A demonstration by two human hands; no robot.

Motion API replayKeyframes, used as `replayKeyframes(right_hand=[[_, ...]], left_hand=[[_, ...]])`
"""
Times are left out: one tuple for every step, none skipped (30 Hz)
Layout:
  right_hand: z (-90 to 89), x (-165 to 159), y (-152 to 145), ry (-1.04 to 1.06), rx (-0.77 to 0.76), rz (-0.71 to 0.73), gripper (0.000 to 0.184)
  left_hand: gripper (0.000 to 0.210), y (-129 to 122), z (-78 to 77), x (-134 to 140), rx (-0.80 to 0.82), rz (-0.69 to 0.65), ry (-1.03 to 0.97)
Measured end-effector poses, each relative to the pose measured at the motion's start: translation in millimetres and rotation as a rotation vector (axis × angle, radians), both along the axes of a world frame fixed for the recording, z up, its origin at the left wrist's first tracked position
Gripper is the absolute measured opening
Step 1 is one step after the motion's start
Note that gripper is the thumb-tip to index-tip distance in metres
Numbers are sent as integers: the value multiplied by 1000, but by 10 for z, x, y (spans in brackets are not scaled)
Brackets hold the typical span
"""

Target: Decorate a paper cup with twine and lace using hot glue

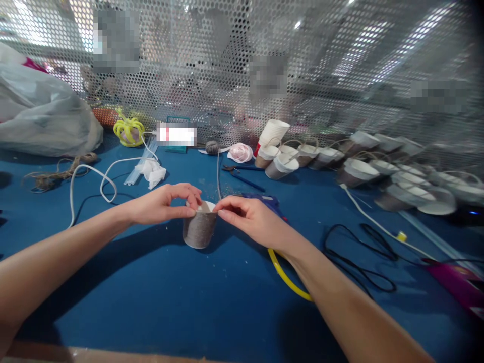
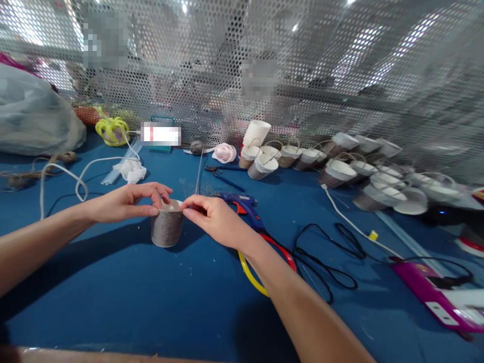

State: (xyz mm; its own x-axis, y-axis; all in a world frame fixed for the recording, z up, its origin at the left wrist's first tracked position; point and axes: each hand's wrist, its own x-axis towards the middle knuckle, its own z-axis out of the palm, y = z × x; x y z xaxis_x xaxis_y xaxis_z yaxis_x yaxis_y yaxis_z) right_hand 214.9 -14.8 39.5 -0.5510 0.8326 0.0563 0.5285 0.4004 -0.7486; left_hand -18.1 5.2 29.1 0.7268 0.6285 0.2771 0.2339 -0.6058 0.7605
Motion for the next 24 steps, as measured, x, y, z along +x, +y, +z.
replayKeyframes(right_hand=[[-3, -1, 0, 5, 1, 2, 17], [-8, -3, 0, 10, 1, 4, 18], [-14, -7, 0, 15, 1, 3, 18], [-22, -11, 2, 18, 1, 2, 18], [-31, -15, 4, 16, 1, -2, 19], [-39, -19, 6, 13, 0, -9, 19], [-47, -23, 7, 12, -2, -15, 19], [-52, -27, 7, 12, -3, -22, 19], [-56, -31, 6, 13, -3, -28, 19], [-58, -35, 4, 16, -2, -32, 19], [-58, -39, 1, 20, 1, -36, 19], [-56, -42, -3, 22, 4, -40, 19], [-54, -45, -7, 21, 7, -43, 18], [-51, -48, -10, 19, 10, -48, 19], [-48, -51, -13, 18, 12, -49, 19], [-45, -53, -14, 17, 13, -51, 19], [-43, -55, -15, 16, 12, -51, 19], [-40, -57, -16, 15, 12, -51, 20], [-37, -60, -17, 16, 12, -52, 20], [-34, -62, -18, 17, 12, -52, 20], [-31, -63, -19, 16, 12, -54, 20], [-28, -65, -20, 15, 12, -56, 19], [-25, -66, -21, 15, 13, -59, 19], [-23, -67, -23, 15, 13, -60, 19]], left_hand=[[5, 2, 3, -4, 1, 5, 5], [4, 5, 7, -8, 0, 11, 14], [4, 7, 12, -11, -1, 17, 25], [6, 7, 17, -13, -1, 24, 34], [8, 6, 21, -13, -4, 34, 41], [11, 2, 23, -10, -9, 46, 46], [15, -4, 24, -4, -14, 59, 46], [17, -12, 23, 5, -17, 72, 42], [20, -22, 20, 16, -15, 85, 36], [21, -33, 14, 29, -2, 96, 27], [22, -44, 7, 42, 28, 105, 13], [22, -54, -2, 54, 82, 110, -3], [23, -63, -13, 66, 161, 114, -17], [23, -71, -25, 76, 261, 123, -23], [24, -79, -37, 85, 376, 139, -18], [25, -86, -52, 92, 491, 162, -2], [25, -93, -68, 99, 598, 192, 19], [26, -99, -86, 104, 687, 223, 39], [27, -106, -106, 108, 756, 253, 52], [27, -111, -127, 112, 808, 278, 59], [27, -116, -148, 114, 845, 298, 62], [26, -119, -169, 116, 873, 317, 65], [26, -120, -187, 117, 897, 333, 69], [25, -120, -202, 118, 915, 347, 78]])
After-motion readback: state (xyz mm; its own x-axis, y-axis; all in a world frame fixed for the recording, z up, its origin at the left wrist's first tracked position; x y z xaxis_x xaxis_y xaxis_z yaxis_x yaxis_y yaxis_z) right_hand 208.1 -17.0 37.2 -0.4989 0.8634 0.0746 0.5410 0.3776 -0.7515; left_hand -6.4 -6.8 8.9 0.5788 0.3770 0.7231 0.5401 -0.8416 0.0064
